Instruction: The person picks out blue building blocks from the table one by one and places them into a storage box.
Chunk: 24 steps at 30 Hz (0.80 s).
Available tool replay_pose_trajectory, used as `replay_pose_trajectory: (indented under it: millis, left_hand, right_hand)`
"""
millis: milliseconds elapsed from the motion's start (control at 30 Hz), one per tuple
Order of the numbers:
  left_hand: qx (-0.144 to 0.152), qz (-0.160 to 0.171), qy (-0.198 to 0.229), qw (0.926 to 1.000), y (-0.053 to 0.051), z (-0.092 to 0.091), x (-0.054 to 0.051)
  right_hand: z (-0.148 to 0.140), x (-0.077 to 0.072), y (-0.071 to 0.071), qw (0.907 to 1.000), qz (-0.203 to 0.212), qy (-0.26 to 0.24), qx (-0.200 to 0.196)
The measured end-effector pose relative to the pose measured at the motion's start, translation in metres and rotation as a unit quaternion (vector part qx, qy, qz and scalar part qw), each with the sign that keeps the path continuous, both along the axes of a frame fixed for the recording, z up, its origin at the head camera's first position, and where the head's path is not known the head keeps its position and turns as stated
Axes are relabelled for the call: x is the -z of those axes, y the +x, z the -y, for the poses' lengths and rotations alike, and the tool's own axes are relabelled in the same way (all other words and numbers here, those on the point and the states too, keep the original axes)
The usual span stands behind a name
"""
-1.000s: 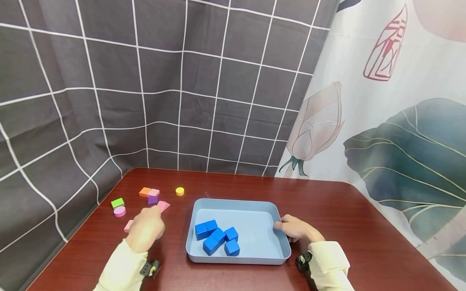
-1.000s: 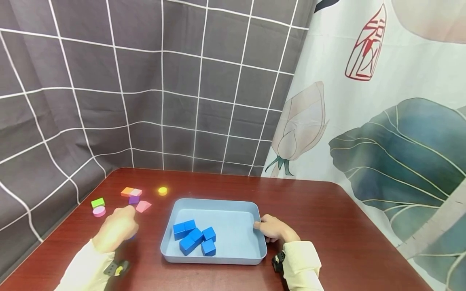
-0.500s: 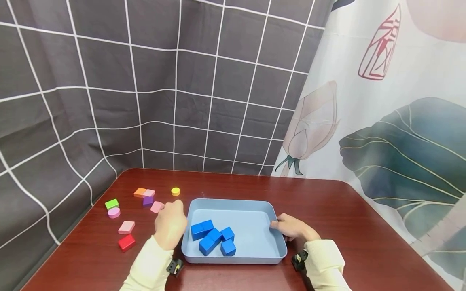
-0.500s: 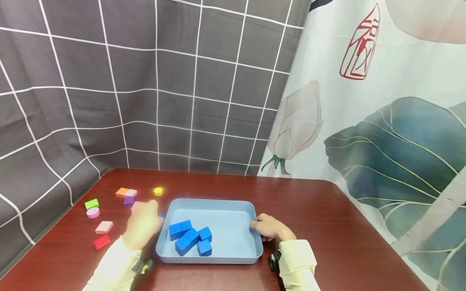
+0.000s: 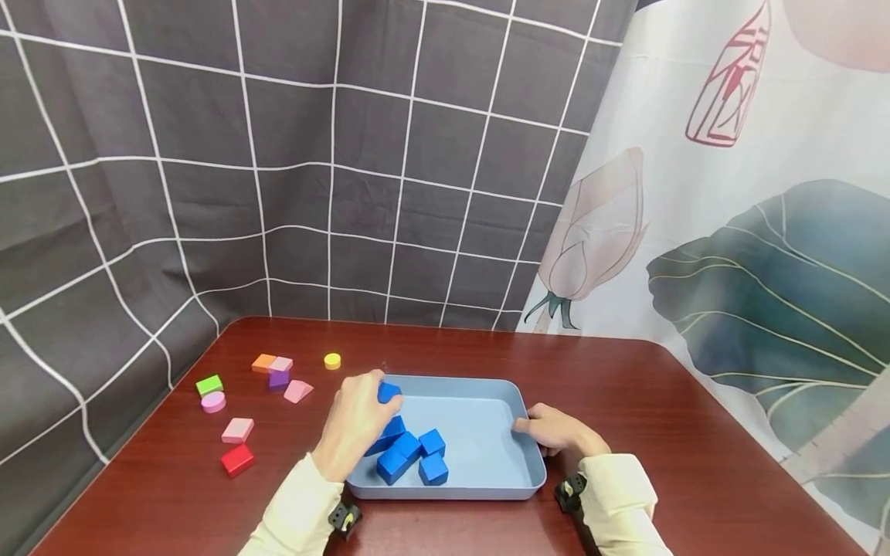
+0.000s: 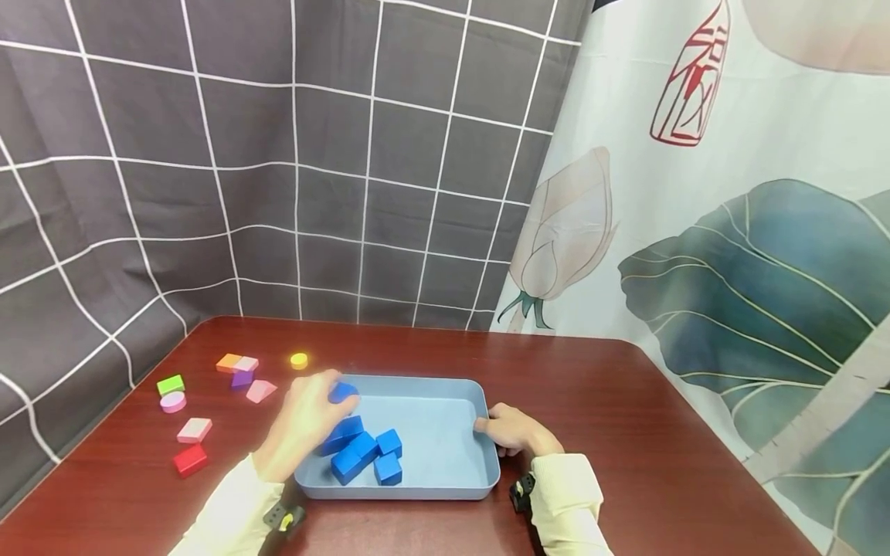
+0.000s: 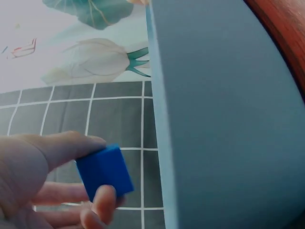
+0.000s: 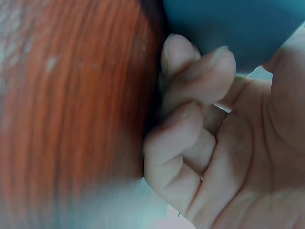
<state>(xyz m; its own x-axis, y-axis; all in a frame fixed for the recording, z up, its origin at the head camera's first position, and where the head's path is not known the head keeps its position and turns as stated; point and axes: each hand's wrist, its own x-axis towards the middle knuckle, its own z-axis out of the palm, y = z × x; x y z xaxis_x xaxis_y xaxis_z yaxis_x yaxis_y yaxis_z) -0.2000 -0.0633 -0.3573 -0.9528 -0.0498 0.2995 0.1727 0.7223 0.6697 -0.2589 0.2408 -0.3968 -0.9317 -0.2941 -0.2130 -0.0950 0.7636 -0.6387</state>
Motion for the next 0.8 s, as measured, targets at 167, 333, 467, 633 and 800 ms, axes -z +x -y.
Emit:
replay_pose_trajectory:
  millis: [167, 333, 467, 633, 800]
  left_hand:
    - [0.04, 0.003, -0.001, 0.9992, -0.002, -0.003, 0.002]
    - [0.08, 0.03, -0.018, 0.9962, -0.002, -0.007, 0.008]
    - [0.107, 0.011, -0.064, 0.9921, -0.005, -0.012, 0.014]
    - [0.131, 0.001, -0.087, 0.9875, -0.006, -0.015, 0.016]
    - [0.164, 0.006, -0.096, 0.9817, -0.006, -0.016, 0.017]
  right_hand:
    - [0.0, 0.0, -0.002, 1.0, 0.004, -0.004, 0.002]
    - [0.0, 0.001, -0.003, 1.0, -0.003, 0.008, 0.003]
    - [0.0, 0.001, -0.002, 0.9998, -0.009, 0.015, 0.005]
    - [0.001, 0.001, -0.002, 0.9999, -0.003, 0.011, 0.009]
    - [0.001, 0.001, -0.001, 0.9999, -0.001, 0.011, 0.01]
